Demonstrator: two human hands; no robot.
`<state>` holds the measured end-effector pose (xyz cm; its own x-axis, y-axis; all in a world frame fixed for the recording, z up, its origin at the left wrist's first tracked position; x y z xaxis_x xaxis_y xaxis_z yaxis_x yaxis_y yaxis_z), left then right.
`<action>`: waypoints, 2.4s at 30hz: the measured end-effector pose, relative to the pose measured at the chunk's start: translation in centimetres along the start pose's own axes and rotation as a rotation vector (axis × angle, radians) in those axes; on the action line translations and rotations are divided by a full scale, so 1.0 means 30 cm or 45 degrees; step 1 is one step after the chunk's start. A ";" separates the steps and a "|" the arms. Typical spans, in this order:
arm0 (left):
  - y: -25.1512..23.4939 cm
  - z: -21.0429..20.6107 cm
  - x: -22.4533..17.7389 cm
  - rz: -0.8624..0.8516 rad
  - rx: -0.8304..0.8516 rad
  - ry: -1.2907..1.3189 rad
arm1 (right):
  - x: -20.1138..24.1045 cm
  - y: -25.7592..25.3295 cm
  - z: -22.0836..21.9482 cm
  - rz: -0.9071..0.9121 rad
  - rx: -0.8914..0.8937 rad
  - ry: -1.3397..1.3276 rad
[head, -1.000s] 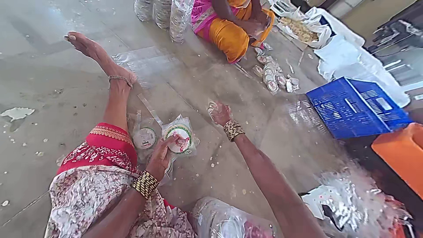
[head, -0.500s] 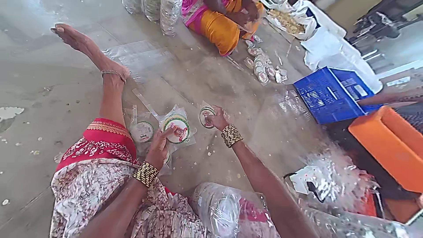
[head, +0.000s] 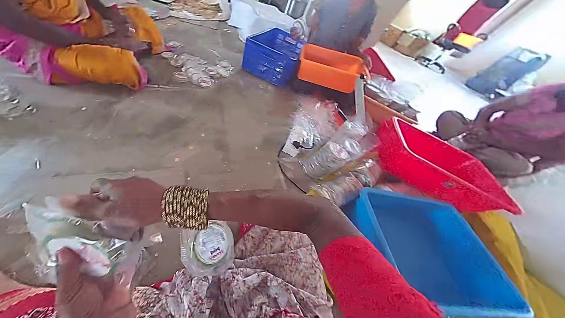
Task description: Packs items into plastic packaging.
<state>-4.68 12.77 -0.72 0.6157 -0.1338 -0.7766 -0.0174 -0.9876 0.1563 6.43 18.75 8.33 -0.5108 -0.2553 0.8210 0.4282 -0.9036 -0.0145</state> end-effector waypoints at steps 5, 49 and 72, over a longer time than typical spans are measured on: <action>0.224 -0.081 -0.116 -0.044 -0.014 0.016 | 0.111 0.203 -0.048 0.084 -0.059 -0.110; 0.658 0.213 0.040 0.594 -0.285 -0.435 | 0.023 0.587 -0.485 0.331 0.571 0.407; 0.637 0.185 0.062 0.595 -0.127 -0.384 | 0.053 0.658 -0.384 0.141 0.441 0.091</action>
<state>-8.23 -6.81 -2.56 0.3077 -0.5873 -0.7486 -0.1504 -0.8069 0.5712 5.47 -3.45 2.78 -0.4928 -0.3791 0.7832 0.7044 -0.7023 0.1033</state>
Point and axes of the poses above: each hand's wrist, its own y-axis away from the middle knuckle, its own z-axis out of the back of the hand, x = y × z, the point moved 6 cm from there along -y, towards the middle knuckle, and after that the axes turned 7 degrees about z, right-handed, at the moved point
